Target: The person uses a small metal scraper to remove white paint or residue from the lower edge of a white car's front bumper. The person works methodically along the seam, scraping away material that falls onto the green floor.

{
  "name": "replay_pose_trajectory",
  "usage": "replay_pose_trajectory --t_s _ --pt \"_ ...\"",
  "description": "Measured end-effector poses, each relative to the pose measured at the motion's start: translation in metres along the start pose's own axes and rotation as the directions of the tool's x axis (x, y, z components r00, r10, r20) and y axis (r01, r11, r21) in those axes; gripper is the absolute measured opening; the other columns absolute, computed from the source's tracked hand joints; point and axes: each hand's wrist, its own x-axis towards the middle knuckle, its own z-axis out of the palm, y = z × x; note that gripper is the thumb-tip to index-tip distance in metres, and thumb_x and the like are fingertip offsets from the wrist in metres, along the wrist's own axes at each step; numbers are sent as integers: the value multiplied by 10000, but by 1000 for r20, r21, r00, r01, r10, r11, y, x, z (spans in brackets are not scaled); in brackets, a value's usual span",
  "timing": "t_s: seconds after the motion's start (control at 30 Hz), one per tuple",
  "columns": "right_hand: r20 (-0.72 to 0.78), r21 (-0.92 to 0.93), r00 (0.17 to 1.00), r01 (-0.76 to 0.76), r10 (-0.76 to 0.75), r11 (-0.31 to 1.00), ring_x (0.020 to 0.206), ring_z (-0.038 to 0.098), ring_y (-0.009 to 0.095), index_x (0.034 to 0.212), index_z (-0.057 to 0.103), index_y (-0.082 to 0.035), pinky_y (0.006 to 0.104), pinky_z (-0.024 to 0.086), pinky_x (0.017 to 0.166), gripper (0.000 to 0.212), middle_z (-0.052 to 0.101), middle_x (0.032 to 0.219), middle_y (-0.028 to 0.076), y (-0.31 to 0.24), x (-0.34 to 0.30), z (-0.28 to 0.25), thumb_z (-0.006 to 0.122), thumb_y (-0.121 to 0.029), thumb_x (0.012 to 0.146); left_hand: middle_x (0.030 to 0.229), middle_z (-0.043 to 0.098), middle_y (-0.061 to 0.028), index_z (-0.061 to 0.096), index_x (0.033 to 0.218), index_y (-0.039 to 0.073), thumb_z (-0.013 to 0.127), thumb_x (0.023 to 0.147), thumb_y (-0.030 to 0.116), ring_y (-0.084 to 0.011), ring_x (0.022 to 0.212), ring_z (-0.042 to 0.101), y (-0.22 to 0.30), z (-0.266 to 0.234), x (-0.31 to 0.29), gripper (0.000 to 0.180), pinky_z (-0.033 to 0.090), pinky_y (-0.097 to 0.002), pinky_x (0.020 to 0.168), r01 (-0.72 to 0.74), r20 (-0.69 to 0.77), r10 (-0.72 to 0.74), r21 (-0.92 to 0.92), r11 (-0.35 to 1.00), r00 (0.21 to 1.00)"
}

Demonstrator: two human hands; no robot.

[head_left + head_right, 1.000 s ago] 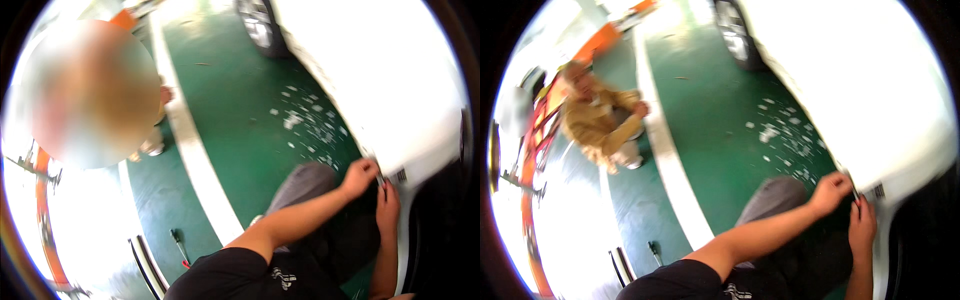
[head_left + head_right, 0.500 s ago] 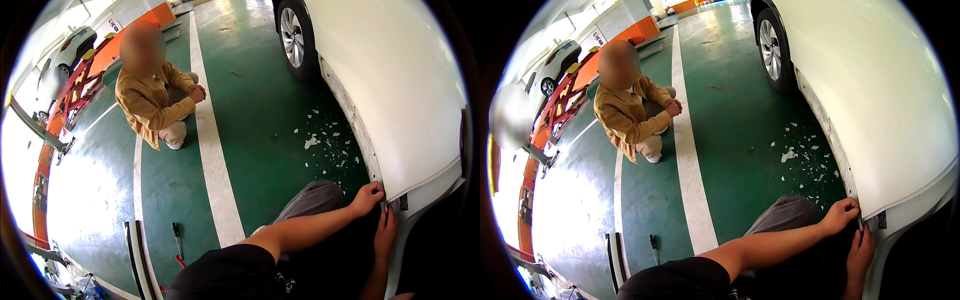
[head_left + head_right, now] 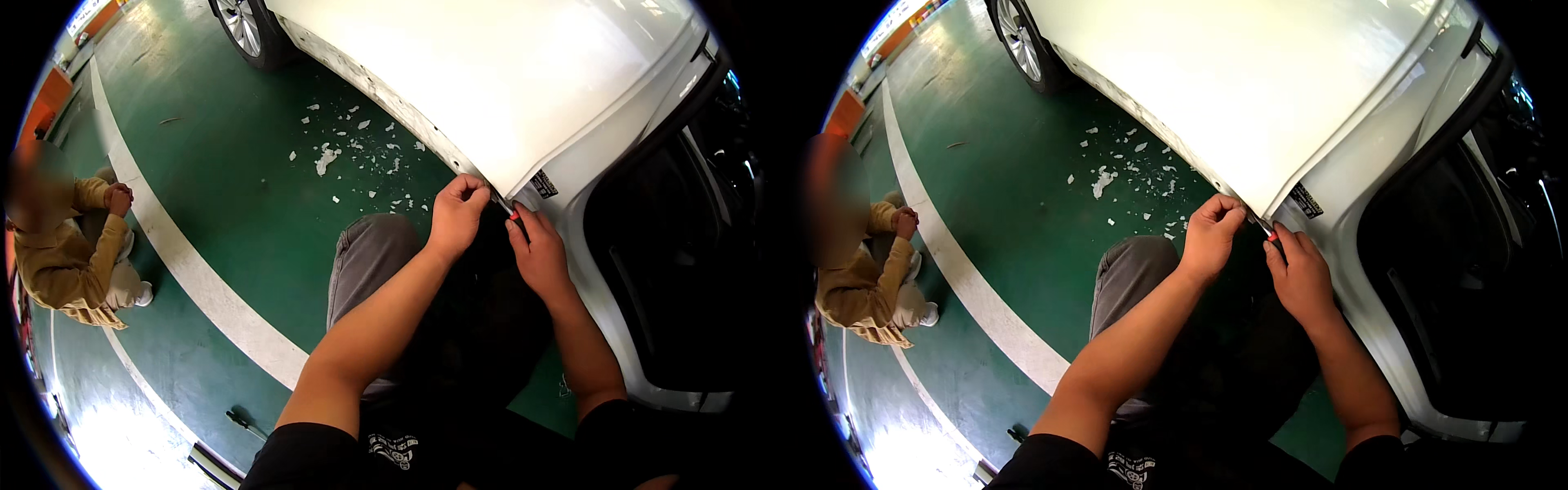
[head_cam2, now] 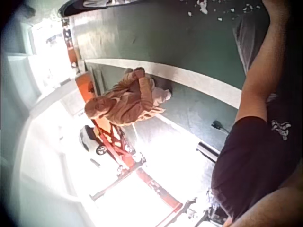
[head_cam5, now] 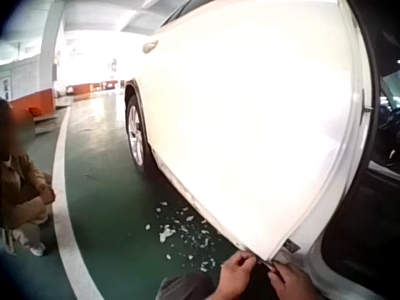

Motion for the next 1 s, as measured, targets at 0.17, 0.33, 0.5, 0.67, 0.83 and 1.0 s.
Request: replay_pose_trajectory --t_s 0.17,0.33,0.5,0.67,0.83,1.0 --pt "35 48 998 -47 46 998 984 693 403 1376 680 -20 466 551 861 386 707 1082 194 -3 -4 4 679 -244 1062 847 666 -28 677 959 -5 644 989 106 -102 791 599 9 0 -8 120 500 -275 742 123 -33 -120 78 989 992" --pt "127 138 990 -80 63 987 1025 711 363 1402 666 -5 431 550 896 393 731 1111 203 5 -15 13 665 -223 1075 839 658 -93 636 966 -1 548 1004 197 -188 731 607 11 -17 1 220 510 -329 718 240 -206 -247 -61 969 947" --pt "341 256 883 -418 323 872 901 671 176 1438 658 -11 321 546 797 406 739 1065 94 23 -44 12 650 -231 1096 764 619 -75 616 936 28 551 1001 192 -182 664 579 21 -37 20 188 483 -335 631 125 -307 -226 -317 940 924" --pt "395 327 828 -531 398 782 818 588 68 1464 654 -30 235 500 723 405 711 1026 22 23 -60 9 629 -230 1114 752 630 -78 620 892 24 538 991 168 -180 633 572 52 -85 37 193 469 -329 608 -100 -512 -91 -333 938 854" --pt "372 349 830 -541 416 766 795 587 67 1468 646 -18 236 494 711 400 716 1006 18 30 -62 11 614 -213 1121 924 716 -109 616 1238 -21 551 1073 141 -165 703 628 43 -108 58 240 522 -316 686 -280 -711 -112 -410 868 694" --pt "369 358 827 -548 425 756 814 595 71 1475 638 -22 237 497 723 401 716 1017 19 24 -62 8 607 -212 1123 961 725 -79 707 1092 7 689 1022 229 -163 748 625 26 -69 34 233 521 -313 710 144 -297 -248 -330 933 922"
